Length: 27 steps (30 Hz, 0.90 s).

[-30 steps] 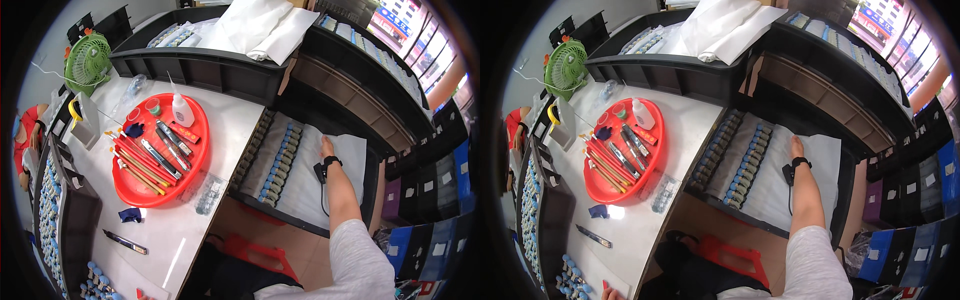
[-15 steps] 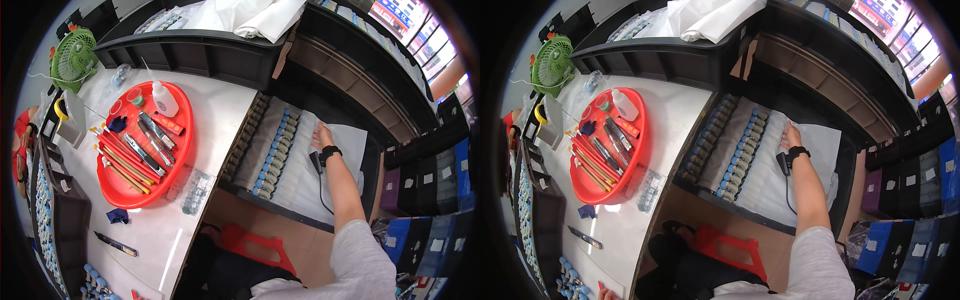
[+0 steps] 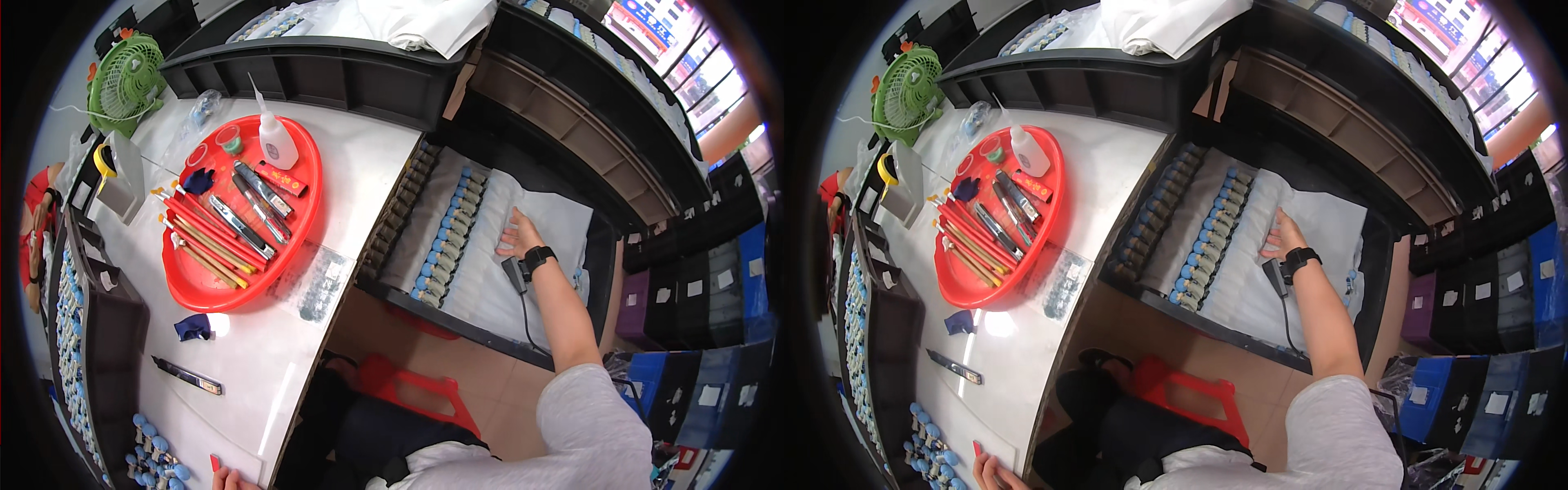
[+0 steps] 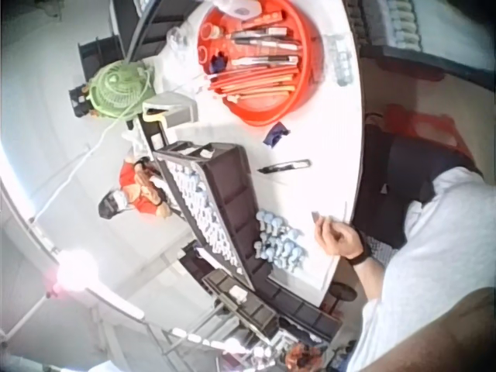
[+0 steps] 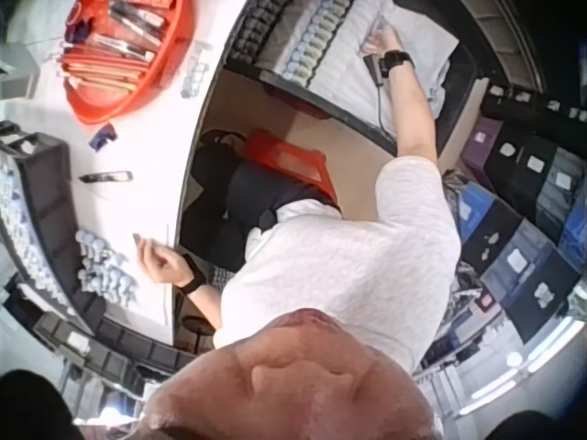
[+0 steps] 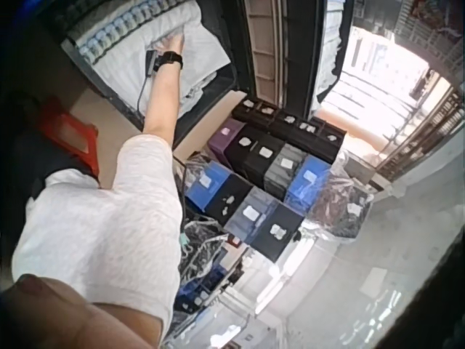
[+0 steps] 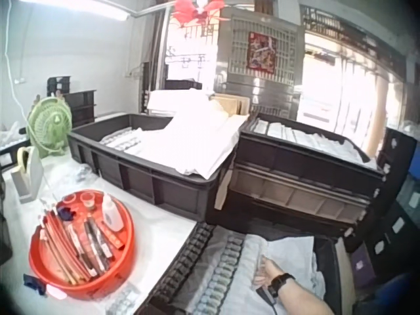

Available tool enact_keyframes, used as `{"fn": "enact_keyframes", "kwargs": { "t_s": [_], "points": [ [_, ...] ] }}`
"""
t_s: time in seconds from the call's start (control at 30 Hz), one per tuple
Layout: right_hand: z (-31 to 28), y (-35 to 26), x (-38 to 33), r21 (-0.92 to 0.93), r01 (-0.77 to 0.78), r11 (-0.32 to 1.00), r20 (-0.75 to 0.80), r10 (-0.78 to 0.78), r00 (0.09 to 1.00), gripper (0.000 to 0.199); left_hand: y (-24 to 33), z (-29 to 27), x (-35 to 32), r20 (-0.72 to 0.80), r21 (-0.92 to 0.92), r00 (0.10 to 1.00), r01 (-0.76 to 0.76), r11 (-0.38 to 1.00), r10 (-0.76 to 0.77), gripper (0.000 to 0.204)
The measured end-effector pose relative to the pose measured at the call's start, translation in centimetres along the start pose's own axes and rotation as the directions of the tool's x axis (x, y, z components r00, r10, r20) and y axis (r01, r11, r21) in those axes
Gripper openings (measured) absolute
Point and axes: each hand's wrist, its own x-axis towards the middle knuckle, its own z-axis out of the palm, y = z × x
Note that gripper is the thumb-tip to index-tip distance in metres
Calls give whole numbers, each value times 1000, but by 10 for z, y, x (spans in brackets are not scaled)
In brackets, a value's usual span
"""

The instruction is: The person repeatedly picks up small blue and white figurines from a tray, attaches a small red piece to each one, and places the completed figures into a black bin. The process is repeated for multiple units.

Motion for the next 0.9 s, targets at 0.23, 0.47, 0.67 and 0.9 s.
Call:
{"fn": "enact_keyframes", "kwargs": {
  "t_s": [0.23,0.47,0.67,0.9],
  "points": [
    [-9,10,-4,-19,73,997,-19,-74,997,69,-2,-1,1,-7,14,999,-32,999,32,16],
    [-3,25,-46,30,-118,993,93,115,989,72,1,-2,1,-28,75,999,-33,997,35,14],
    [-4,48,-37,70,-88,994,121,79,990,79,-2,-2,0,-34,27,999,-41,999,42,13],
    [-18,40,-74,-189,-117,975,140,145,979,57,-1,-3,-2,-37,66,999,-18,998,21,12]
  ]
}}
